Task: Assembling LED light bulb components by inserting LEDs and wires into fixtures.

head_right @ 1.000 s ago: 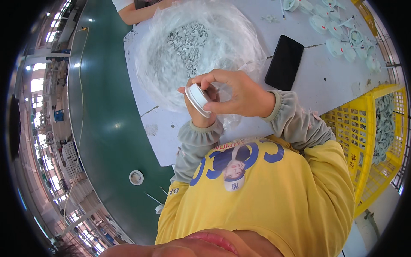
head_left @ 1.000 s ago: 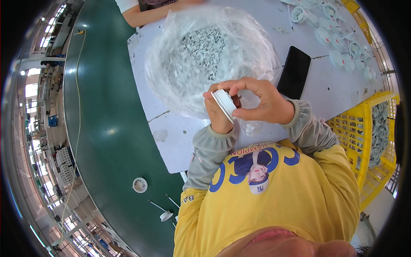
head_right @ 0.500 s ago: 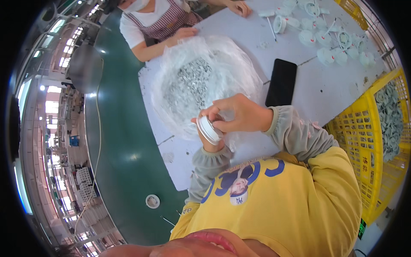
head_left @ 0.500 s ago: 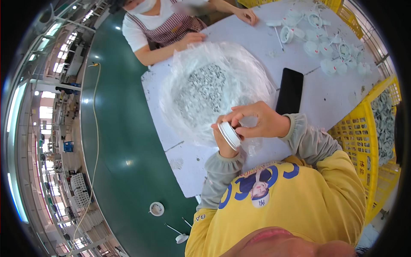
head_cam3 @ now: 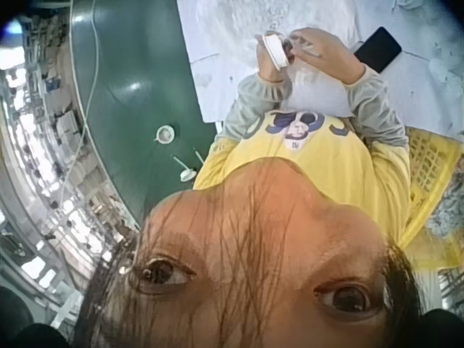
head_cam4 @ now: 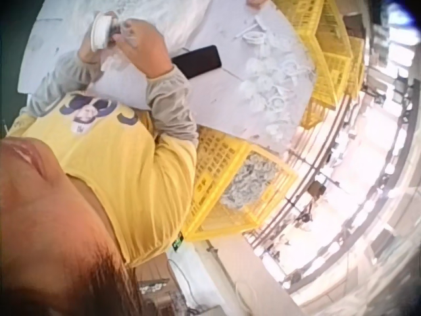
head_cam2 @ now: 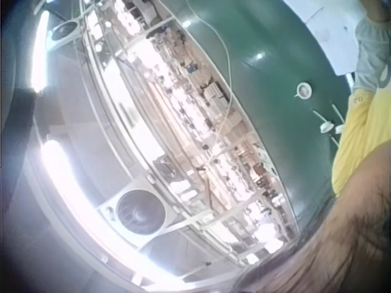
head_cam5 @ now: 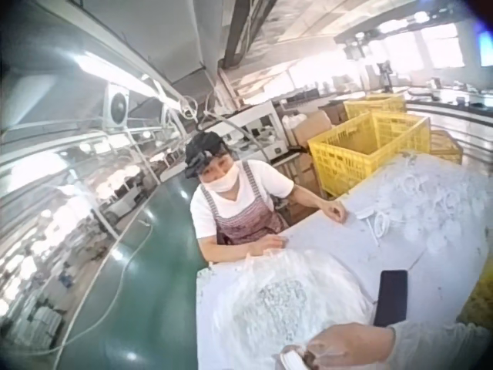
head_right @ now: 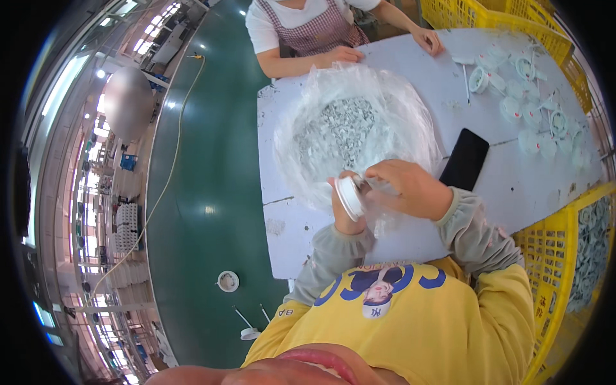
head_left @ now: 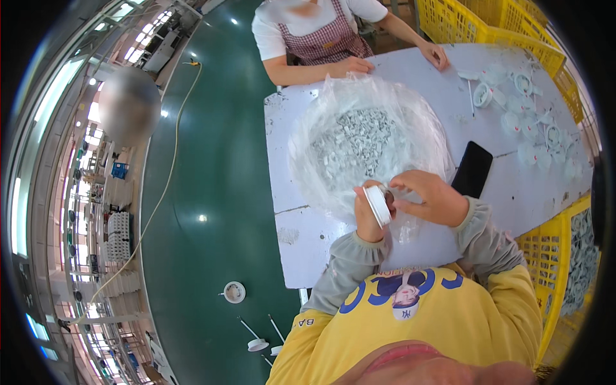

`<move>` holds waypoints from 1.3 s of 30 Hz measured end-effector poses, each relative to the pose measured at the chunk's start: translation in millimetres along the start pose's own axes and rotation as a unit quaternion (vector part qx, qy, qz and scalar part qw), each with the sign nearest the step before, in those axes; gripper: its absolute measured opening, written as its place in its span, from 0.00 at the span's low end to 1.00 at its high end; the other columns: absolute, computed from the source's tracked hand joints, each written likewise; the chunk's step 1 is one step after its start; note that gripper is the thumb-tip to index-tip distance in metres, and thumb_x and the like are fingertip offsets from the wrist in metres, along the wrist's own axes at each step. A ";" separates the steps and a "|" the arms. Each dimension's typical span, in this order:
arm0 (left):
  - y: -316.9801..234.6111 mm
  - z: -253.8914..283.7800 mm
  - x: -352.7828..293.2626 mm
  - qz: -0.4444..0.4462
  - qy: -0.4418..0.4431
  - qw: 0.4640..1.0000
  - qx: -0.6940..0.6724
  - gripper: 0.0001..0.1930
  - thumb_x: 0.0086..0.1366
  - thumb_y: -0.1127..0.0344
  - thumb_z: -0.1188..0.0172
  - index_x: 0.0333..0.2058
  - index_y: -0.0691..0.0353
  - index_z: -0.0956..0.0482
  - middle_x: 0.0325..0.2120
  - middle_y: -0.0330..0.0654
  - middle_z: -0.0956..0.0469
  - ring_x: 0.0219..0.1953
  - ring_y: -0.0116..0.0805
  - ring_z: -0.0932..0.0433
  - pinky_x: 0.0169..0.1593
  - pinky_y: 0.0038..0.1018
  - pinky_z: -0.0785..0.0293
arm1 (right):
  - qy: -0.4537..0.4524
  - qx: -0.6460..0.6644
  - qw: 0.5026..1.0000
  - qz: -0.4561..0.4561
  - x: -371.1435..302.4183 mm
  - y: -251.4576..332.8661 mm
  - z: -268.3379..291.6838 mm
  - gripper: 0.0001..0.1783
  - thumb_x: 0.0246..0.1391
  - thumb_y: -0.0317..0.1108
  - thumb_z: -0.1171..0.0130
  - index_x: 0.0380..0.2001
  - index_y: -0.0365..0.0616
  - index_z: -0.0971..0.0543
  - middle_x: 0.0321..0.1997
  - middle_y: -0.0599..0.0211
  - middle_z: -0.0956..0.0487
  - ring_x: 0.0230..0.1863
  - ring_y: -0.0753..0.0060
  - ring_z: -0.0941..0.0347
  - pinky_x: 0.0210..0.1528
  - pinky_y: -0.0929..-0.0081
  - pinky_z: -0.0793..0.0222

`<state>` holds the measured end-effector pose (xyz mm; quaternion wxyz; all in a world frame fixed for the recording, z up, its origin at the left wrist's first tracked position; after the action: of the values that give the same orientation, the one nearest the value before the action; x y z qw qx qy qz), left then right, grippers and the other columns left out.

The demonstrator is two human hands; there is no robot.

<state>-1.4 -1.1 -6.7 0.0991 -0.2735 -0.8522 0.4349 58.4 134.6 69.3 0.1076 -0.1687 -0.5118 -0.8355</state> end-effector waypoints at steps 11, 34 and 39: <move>10.8 7.1 -3.6 -0.050 0.023 0.998 -0.026 0.24 0.64 0.43 0.63 0.45 0.57 0.35 0.33 0.45 0.26 0.16 0.27 0.35 0.18 0.18 0.38 | -0.051 0.095 0.994 0.020 -10.5 18.4 31.7 0.12 0.58 0.35 0.56 0.39 0.40 0.27 0.28 0.66 0.26 0.28 0.72 0.30 0.34 0.77 0.35; 3.4 -19.9 -6.6 -0.072 0.037 0.995 0.064 0.04 0.60 0.72 0.48 0.35 0.62 0.32 0.22 0.38 0.29 0.16 0.20 0.35 0.19 0.15 0.40 | -0.292 -0.493 0.749 -0.331 -346.6 -31.4 286.3 0.16 0.49 0.29 0.51 0.44 0.43 0.27 0.38 0.54 0.24 0.39 0.57 0.28 0.43 0.69 0.34; 7.6 -19.7 -4.3 -0.070 0.068 0.992 0.079 0.04 0.60 0.74 0.49 0.34 0.59 0.31 0.25 0.35 0.29 0.21 0.20 0.34 0.19 0.16 0.39 | -0.119 -0.508 0.804 -0.286 -159.1 -52.6 232.8 0.18 0.52 0.33 0.51 0.48 0.43 0.31 0.28 0.55 0.24 0.31 0.60 0.27 0.33 0.67 0.35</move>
<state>13.1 13.7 -0.6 0.2085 -0.2336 -0.8235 0.4731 226.1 367.1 61.5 -0.2993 -0.1432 -0.0478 -0.9421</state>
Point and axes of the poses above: each hand's wrist, its own x-axis towards the middle knuckle, its own z-axis out of the back of the hand, y = z × x, the point moved 1 cm from there along x, towards the middle knuckle
